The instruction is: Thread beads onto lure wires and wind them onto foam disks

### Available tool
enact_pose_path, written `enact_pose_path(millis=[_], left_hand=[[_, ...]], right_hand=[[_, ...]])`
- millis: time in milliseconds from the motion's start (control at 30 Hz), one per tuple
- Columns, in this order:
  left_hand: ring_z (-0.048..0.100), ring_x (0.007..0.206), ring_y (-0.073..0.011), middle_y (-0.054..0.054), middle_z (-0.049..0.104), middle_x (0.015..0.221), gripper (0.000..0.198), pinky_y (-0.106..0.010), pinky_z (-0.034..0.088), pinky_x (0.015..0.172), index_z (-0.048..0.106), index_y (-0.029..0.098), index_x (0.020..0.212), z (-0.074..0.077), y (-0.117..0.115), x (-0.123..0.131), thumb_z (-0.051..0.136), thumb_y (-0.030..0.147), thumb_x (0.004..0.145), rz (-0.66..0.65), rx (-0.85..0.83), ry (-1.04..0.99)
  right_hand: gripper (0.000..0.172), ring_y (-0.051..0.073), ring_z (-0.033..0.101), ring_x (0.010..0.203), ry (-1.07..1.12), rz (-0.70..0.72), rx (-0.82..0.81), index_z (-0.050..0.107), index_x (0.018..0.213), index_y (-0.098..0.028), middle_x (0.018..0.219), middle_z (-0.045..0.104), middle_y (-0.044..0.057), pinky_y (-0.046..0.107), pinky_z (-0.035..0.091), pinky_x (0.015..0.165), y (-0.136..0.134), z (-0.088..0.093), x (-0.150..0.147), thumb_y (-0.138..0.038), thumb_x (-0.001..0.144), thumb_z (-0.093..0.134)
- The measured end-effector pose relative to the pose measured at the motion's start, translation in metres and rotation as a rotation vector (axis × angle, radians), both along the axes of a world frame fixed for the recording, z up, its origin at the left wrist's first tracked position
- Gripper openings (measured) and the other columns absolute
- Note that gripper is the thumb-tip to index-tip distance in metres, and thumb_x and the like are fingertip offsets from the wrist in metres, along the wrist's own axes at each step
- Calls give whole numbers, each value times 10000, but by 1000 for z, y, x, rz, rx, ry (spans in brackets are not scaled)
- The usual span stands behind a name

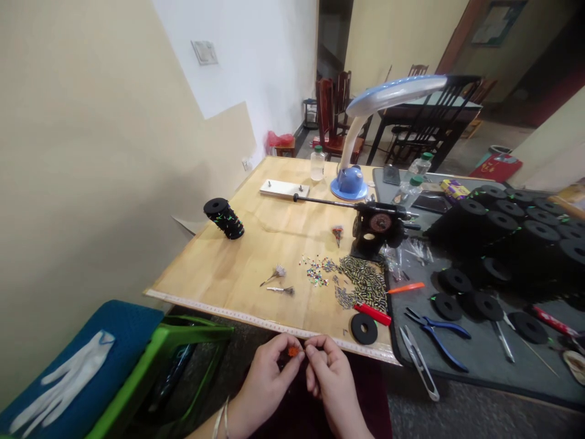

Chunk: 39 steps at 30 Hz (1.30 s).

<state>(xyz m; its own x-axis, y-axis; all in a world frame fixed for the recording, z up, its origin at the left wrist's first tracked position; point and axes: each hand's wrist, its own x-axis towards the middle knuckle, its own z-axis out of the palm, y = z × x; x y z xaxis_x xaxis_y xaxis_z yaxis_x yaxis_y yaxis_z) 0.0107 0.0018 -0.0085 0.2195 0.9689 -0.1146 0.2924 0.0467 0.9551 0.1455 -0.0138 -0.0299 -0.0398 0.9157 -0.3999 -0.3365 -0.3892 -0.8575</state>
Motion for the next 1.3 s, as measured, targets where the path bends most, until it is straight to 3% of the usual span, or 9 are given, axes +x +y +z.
enact_pose_path(millis=[200,467,667,867,1067,1300], left_hand=[[576,680,-174,-28,654,714,160,-250,445,685,626,179,751,4,1,2,567,294,846,-28,-12,-4],[526,673,-156,0,562,695,139,-252,435,675,562,179,761,-5,3,1,560,293,841,-41,-134,-138],[518,754,-157,0,551,790,194,-258,438,722,563,176,850,2,4,2,683,228,706,-45,-234,-263],[442,555,-118,48,481,578,21,-228,371,559,536,175,702,2,6,4,537,154,704,-35,-330,-250],[463,592,-131,29,512,599,92,-229,381,585,549,177,655,-1,6,3,499,100,650,-41,-175,-134],[490,625,-146,0,564,642,65,-235,397,615,571,168,683,-3,4,4,529,146,728,-54,-80,-19]], right_hand=[[423,43,283,313,68,-5,10,528,768,-167,354,428,-108,154,187,358,1,-4,-1,-565,748,670],[426,36,190,335,129,-132,-17,508,744,-182,356,347,-137,167,137,376,5,-5,2,-562,720,699],[424,49,178,370,75,-109,41,510,737,-181,397,312,-136,177,151,401,3,-4,3,-576,746,665],[456,46,173,377,49,-80,33,489,726,-192,432,272,-141,168,125,376,2,0,3,-612,717,664],[436,38,166,381,81,-58,21,481,740,-194,455,264,-142,161,114,367,0,-3,4,-582,726,678],[448,36,155,384,112,-41,19,472,728,-195,456,256,-145,164,105,370,0,-5,4,-591,722,681]])
